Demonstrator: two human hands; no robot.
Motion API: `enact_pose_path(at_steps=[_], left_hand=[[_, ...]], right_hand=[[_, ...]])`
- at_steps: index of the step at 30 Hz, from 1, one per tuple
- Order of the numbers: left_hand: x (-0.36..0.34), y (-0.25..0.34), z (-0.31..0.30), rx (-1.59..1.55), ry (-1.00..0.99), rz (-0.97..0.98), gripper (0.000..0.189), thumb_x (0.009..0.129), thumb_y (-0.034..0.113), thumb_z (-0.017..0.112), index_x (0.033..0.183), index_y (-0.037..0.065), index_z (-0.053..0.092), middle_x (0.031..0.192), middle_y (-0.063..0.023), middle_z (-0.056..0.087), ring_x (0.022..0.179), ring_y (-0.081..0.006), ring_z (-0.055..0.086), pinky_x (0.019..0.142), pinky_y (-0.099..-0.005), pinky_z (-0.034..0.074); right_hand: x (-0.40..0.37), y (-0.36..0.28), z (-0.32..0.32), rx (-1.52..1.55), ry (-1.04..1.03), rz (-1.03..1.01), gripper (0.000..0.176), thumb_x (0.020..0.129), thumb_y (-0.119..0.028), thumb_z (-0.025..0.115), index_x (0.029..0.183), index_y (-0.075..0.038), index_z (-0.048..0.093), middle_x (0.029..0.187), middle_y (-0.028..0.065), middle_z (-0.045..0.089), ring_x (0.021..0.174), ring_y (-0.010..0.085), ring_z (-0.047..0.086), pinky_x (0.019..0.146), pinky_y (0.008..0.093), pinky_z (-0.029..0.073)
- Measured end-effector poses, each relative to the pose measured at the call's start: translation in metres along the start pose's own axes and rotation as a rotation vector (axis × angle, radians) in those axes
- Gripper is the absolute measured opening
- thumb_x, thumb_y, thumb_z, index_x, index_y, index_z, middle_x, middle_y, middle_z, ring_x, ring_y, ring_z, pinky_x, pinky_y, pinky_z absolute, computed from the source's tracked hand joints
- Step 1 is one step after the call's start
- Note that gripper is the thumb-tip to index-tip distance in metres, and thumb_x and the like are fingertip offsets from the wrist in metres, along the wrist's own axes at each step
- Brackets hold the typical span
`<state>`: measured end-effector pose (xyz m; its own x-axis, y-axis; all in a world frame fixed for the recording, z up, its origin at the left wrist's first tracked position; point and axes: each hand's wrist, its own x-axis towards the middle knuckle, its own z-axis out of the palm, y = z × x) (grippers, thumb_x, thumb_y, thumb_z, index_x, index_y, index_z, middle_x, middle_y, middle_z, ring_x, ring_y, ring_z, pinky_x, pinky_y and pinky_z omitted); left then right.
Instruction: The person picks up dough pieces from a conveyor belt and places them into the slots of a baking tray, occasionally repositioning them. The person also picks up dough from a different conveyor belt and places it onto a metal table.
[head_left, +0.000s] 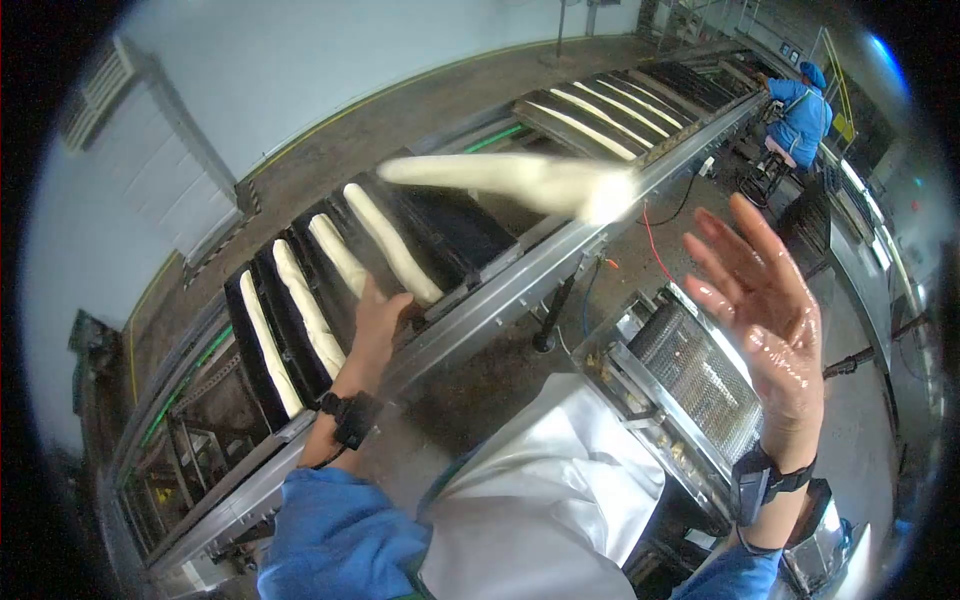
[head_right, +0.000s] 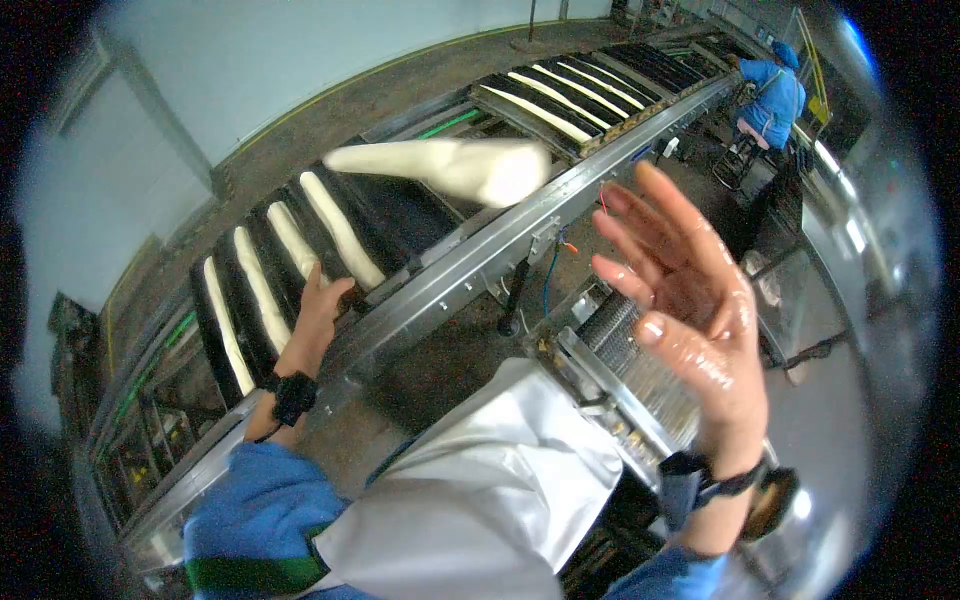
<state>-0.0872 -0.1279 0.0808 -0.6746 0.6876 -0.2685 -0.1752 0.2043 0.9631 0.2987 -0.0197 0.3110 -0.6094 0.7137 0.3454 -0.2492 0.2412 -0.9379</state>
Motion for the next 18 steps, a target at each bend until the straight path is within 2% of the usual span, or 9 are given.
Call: enact_pose_path(at_steps=[1,4,6,8,10,12,14,16,18], left_hand=[[0.003,-0.004,0.001,-0.007,0.029,0.057,0.100,0.079,0.016,0.072,0.155,0.004,0.008,0.154,-0.0243,0.024,0.141,-0.0348,0.028,0.115,-0.0435,0.020],[0.008,-0.007,0.001,-0.022,0.083,0.113,0.096,0.079,0.015,0.072,0.154,0.004,0.014,0.154,-0.0220,0.026,0.142,-0.0338,0.024,0.115,-0.0434,0.019],[0.008,-0.005,0.005,-0.030,0.106,0.117,0.093,0.078,0.015,0.073,0.153,0.004,0.019,0.153,-0.0210,0.027,0.143,-0.0333,0.022,0.115,-0.0436,0.019],[0.006,-0.002,0.016,0.631,0.354,0.345,0.087,0.078,0.014,0.073,0.151,0.002,0.026,0.154,-0.0217,0.026,0.143,-0.0337,0.023,0.115,-0.0427,0.020],[0.013,0.004,0.026,0.645,0.335,0.411,0.085,0.079,0.014,0.072,0.150,0.002,0.028,0.154,-0.0228,0.026,0.142,-0.0344,0.027,0.116,-0.0412,0.021],[0.038,0.011,0.034,0.275,0.272,0.461,0.087,0.078,0.021,0.073,0.149,-0.001,0.027,0.147,-0.0280,0.036,0.139,-0.0378,0.033,0.115,-0.0398,0.025],[0.054,0.040,0.034,0.021,0.232,0.338,0.088,0.079,0.018,0.072,0.149,-0.004,0.024,0.146,-0.0260,0.038,0.138,-0.0335,0.035,0.114,-0.0370,0.027],[0.065,0.064,0.026,-0.262,0.277,0.084,0.069,0.085,0.009,0.065,0.146,-0.001,0.033,0.146,-0.0184,0.040,0.135,-0.0276,0.039,0.112,-0.0366,0.030],[0.086,0.062,-0.015,-0.061,0.017,0.159,0.051,0.086,0.000,0.059,0.136,0.006,0.049,0.133,-0.0141,0.053,0.122,-0.0241,0.051,0.101,-0.0335,0.043]], right_hand=[[-0.005,0.002,0.003,0.034,-0.003,0.037,0.093,0.072,-0.023,0.081,0.147,0.002,0.031,0.147,0.0237,0.039,0.135,0.0341,0.042,0.109,0.0439,0.040],[-0.029,0.020,-0.018,-0.059,0.024,0.159,0.088,0.073,-0.018,0.080,0.146,0.001,0.034,0.147,0.0198,0.041,0.134,0.0322,0.044,0.109,0.0427,0.040],[-0.053,0.036,-0.040,-0.114,0.013,0.156,0.079,0.076,-0.016,0.076,0.144,-0.001,0.039,0.146,0.0167,0.044,0.132,0.0306,0.046,0.107,0.0422,0.041],[-0.076,0.049,-0.057,-0.218,0.155,0.293,0.069,0.078,-0.013,0.073,0.140,0.000,0.045,0.141,0.0168,0.049,0.128,0.0295,0.049,0.105,0.0414,0.043],[-0.098,0.062,-0.072,-0.261,0.239,0.356,0.063,0.079,-0.010,0.070,0.137,0.001,0.048,0.138,0.0165,0.052,0.125,0.0287,0.052,0.104,0.0406,0.044],[-0.121,0.074,-0.085,-0.303,0.321,0.421,0.058,0.080,-0.008,0.067,0.135,0.001,0.050,0.136,0.0162,0.054,0.122,0.0279,0.054,0.102,0.0398,0.045],[-0.144,0.081,-0.095,-0.304,0.399,0.469,0.055,0.079,-0.003,0.064,0.132,0.001,0.052,0.132,0.0150,0.057,0.118,0.0262,0.056,0.100,0.0382,0.046],[-0.162,0.079,-0.100,-0.296,0.440,0.494,0.052,0.079,0.000,0.062,0.130,0.001,0.054,0.129,0.0140,0.058,0.116,0.0245,0.057,0.099,0.0370,0.047],[-0.179,0.080,-0.109,-0.338,0.431,0.535,0.047,0.079,0.001,0.061,0.126,0.001,0.057,0.124,0.0122,0.061,0.112,0.0221,0.058,0.096,0.0357,0.049]])
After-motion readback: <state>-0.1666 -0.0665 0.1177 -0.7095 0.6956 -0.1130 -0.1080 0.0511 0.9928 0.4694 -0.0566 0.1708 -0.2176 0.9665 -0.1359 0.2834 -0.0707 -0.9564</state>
